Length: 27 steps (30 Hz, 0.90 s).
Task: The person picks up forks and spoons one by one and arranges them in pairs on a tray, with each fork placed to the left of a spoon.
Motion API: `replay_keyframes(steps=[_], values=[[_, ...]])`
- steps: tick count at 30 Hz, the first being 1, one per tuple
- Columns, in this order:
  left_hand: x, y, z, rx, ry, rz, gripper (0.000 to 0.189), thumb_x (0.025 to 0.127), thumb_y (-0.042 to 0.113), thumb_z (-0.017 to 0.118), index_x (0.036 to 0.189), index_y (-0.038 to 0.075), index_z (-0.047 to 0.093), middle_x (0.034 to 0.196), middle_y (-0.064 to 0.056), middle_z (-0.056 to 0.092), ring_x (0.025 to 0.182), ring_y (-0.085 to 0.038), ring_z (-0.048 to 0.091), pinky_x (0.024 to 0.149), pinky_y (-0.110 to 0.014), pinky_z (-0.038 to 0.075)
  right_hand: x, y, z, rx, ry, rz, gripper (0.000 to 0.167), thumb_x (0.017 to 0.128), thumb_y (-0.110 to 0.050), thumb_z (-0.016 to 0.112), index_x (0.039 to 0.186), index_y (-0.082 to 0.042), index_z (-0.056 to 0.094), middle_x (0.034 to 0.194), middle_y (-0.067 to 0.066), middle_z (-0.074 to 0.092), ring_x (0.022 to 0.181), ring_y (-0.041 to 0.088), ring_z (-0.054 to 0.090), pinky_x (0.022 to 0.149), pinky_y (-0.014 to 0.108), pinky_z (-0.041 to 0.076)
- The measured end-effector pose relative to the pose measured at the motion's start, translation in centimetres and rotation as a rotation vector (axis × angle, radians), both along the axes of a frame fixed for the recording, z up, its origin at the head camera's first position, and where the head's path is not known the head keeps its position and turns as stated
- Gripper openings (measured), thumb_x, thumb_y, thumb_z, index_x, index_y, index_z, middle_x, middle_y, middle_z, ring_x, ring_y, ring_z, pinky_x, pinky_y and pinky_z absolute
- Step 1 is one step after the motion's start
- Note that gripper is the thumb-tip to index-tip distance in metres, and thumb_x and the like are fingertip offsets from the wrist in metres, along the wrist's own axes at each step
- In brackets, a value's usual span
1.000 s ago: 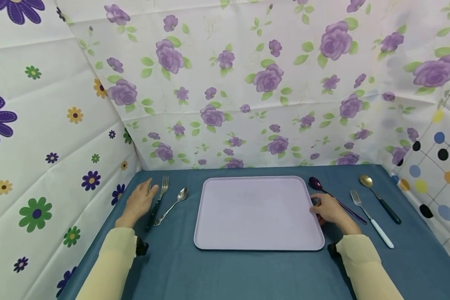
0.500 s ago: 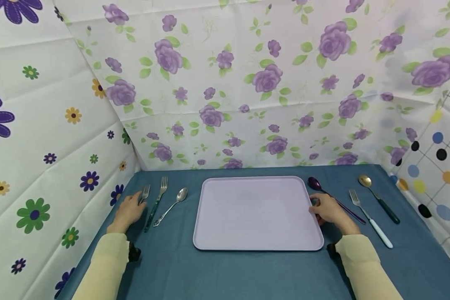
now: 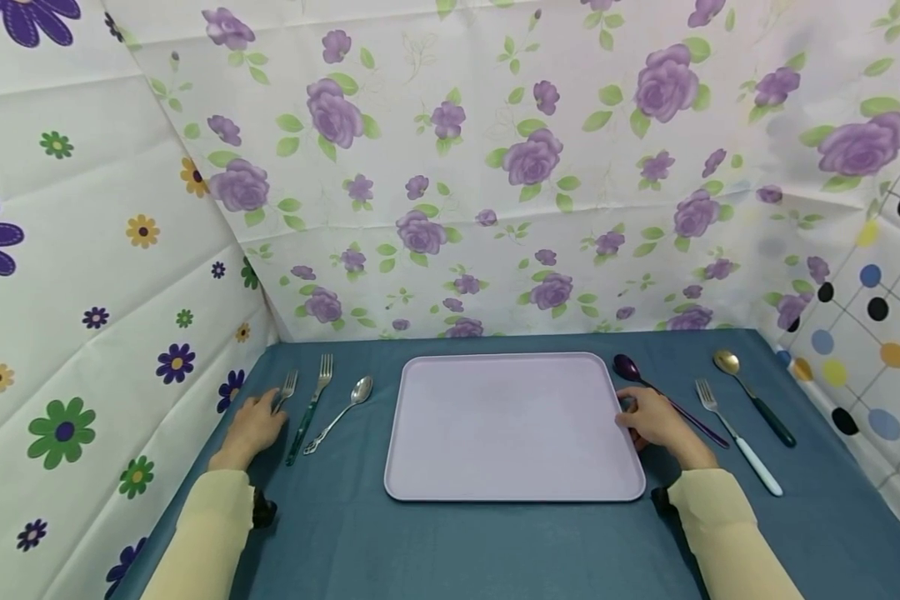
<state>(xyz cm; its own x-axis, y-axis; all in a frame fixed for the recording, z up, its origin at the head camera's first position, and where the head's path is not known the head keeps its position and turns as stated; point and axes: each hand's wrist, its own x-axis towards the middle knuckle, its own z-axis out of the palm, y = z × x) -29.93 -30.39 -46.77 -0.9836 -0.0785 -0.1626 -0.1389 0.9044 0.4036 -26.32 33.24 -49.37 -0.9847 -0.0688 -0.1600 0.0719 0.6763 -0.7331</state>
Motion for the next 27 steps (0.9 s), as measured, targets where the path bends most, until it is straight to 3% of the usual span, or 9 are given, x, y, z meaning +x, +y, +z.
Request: replay_keyframes(steps=[6, 18, 27], values=[[0.4, -0.4, -0.1, -0.024, 0.026, -0.032, 0.057, 0.106, 0.01, 0.047, 0.157, -0.008, 0.03, 0.146, -0.046, 0.028, 0.131, -0.064, 0.036, 0.103, -0.073, 0.036, 0.0, 0.0, 0.0, 0.0, 0.004, 0.006, 0.05, 0.097, 0.002, 0.064, 0.14, 0.02, 0.047, 0.085, 0.016, 0.064, 0.056, 0.021, 0.065, 0.053, 0.039, 0.058], [1.2, -0.5, -0.2, -0.075, 0.042, -0.008, 0.048, 0.1, 0.0, 0.051, 0.147, -0.006, 0.047, 0.134, -0.04, 0.047, 0.117, -0.054, 0.052, 0.099, -0.071, 0.041, 0.1, 0.0, -0.1, 0.002, 0.008, 0.013, 0.049, 0.097, 0.002, 0.063, 0.14, 0.02, 0.047, 0.086, 0.017, 0.065, 0.058, 0.021, 0.066, 0.054, 0.039, 0.059], [1.1, -0.4, 0.0, -0.106, 0.031, -0.025, 0.049, 0.099, -0.002, 0.049, 0.148, -0.009, 0.047, 0.142, -0.042, 0.045, 0.128, -0.058, 0.045, 0.102, -0.073, 0.038, 0.1, 0.1, 0.0, 0.005, 0.009, 0.022, 0.049, 0.096, 0.003, 0.063, 0.14, 0.02, 0.047, 0.086, 0.017, 0.065, 0.057, 0.021, 0.066, 0.054, 0.039, 0.059]])
